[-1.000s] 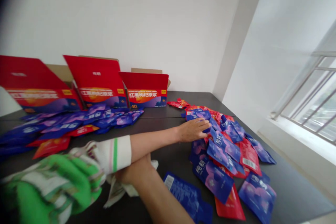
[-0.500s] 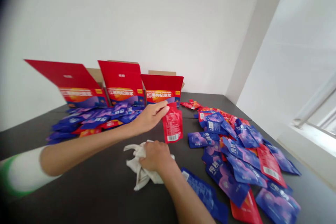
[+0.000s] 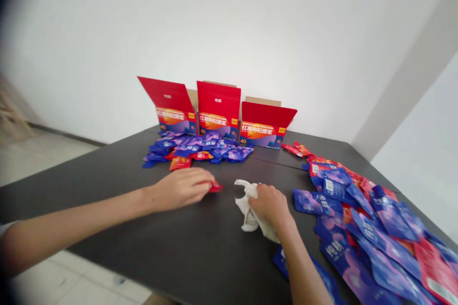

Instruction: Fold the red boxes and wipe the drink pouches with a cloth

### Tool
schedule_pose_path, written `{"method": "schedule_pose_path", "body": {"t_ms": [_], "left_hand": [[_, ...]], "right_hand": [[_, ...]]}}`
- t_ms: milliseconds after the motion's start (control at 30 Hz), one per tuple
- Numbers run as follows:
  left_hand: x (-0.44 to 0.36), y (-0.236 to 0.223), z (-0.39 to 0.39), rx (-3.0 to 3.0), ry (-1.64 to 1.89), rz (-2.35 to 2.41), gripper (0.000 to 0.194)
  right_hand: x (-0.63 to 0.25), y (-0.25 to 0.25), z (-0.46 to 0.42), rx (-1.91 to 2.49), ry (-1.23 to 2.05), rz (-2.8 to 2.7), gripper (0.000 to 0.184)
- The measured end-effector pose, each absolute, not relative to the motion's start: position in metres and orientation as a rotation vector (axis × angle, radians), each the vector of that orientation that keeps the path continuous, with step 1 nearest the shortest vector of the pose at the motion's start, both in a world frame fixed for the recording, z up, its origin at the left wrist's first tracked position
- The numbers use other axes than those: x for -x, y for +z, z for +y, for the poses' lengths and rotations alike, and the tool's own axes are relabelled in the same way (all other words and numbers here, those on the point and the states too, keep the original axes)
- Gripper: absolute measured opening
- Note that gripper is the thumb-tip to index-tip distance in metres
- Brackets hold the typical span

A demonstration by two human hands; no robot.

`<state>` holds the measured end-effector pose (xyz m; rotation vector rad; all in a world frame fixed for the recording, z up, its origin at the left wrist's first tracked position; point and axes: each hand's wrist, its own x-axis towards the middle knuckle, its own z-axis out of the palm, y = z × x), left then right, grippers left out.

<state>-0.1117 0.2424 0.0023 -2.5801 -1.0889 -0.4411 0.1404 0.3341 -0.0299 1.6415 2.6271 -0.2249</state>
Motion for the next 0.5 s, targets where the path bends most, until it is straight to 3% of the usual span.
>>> {"method": "schedule_pose_path", "body": {"t_ms": [100,233,333,500], "left_hand": [[0.112,-0.013,0.225,2.861,-0.298,-0.967,0.026],[0.121,-0.016,0.224,2.958,-0.387,-1.289,0.059],[0.132,-0.016,0.24,3.005,-0.242,-1.515,0.074],[0.135,-0.02,0.26,2.978,-0.156,-1.683,0.081]], "right_hand": [[-0.142,-0.029,0.336,-1.636,-0.23,2.627,0.036],[-0.142,-0.029,0.335,-1.632,-0.225,2.637,0.036],[-0.139,-0.03,0.332,-1.604,-0.214,2.661,0.037],[-0.137,-0.029,0.33,-1.572,-0.207,2.673,0.036]]}}
